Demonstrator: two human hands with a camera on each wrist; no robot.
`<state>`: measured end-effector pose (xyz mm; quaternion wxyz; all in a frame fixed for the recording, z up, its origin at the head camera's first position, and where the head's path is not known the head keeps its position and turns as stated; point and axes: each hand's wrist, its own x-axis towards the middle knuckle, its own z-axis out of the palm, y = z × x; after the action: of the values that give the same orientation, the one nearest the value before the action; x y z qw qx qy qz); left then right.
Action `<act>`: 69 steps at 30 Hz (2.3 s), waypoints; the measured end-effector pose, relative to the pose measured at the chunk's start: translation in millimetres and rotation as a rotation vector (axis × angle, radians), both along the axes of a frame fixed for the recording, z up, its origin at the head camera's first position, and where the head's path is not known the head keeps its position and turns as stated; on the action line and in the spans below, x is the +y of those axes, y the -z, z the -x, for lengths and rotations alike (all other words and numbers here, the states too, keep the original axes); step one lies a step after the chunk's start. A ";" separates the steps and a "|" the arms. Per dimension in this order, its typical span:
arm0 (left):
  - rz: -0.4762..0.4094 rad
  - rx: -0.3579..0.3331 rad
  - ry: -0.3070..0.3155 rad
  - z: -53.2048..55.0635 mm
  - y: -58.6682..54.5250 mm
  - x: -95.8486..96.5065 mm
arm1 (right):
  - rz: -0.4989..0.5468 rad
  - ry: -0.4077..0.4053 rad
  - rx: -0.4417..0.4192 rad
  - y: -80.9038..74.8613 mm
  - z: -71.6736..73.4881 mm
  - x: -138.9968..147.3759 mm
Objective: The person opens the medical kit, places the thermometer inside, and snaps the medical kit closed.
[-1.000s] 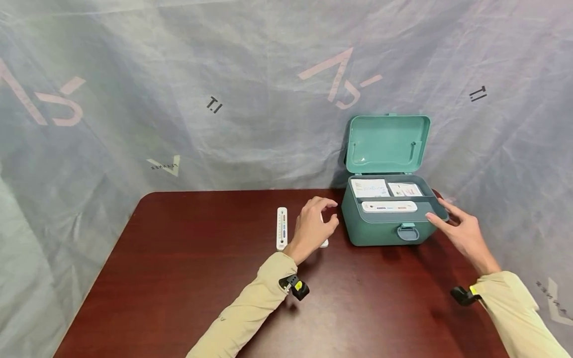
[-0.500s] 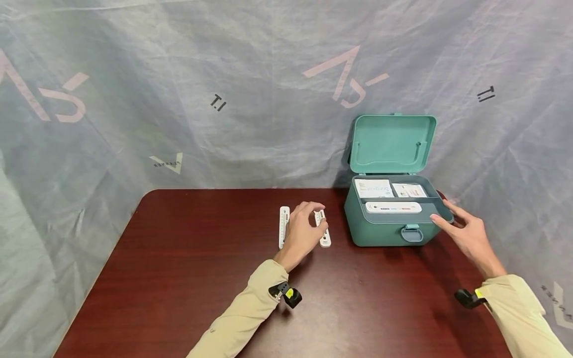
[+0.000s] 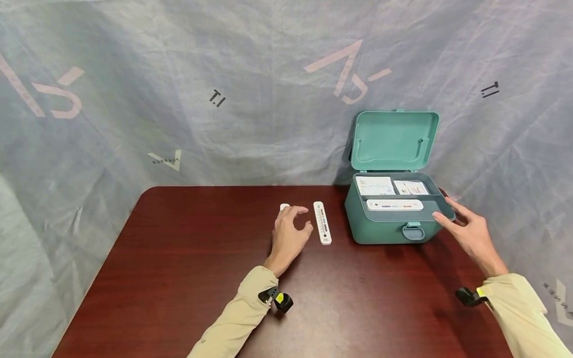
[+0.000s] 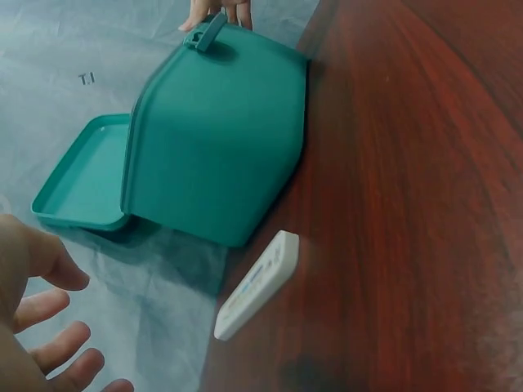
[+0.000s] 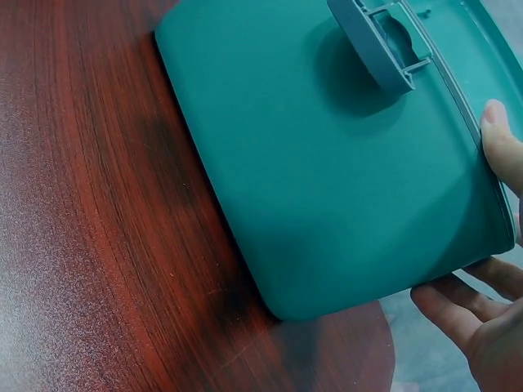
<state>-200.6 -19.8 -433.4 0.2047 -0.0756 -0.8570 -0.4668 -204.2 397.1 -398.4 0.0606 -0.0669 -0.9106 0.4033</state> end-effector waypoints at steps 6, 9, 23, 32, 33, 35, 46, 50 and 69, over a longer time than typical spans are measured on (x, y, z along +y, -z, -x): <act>0.014 -0.066 -0.044 -0.4 9.6 -6.9 | 0.015 -0.007 -0.006 -1.9 -0.4 0.1; 0.010 -0.108 -0.059 -0.9 12.9 -9.8 | 0.019 -0.023 0.006 -3.0 0.5 -0.5; 0.041 -0.254 -0.109 -5.3 29.8 -23.2 | -0.042 -0.048 -0.030 -5.7 1.2 -1.5; 0.086 -0.292 -0.112 -6.2 34.1 -28.2 | -0.036 -0.055 -0.033 -5.7 -0.7 -1.6; 0.089 -0.297 -0.113 -6.2 34.3 -28.6 | -0.034 -0.057 -0.034 -5.8 -0.7 -1.4; 0.093 -0.308 -0.116 -6.2 34.8 -29.0 | -0.032 -0.056 -0.037 -6.2 -0.9 -1.3; 0.121 -0.317 -0.156 -7.0 44.6 -26.8 | -0.009 -0.054 -0.036 -5.7 -1.2 -0.1; 0.126 -0.309 -0.173 -4.2 47.4 -26.9 | -0.001 -0.050 -0.033 -6.2 -1.1 -0.4; 0.227 -0.348 -0.136 8.0 37.2 -41.3 | -0.002 -0.052 -0.024 -5.9 -0.1 0.2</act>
<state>-208.6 -61.1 -470.6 0.0748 0.0415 -0.9296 -0.3586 -204.1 397.4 -392.5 0.0390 -0.0479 -0.9132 0.4028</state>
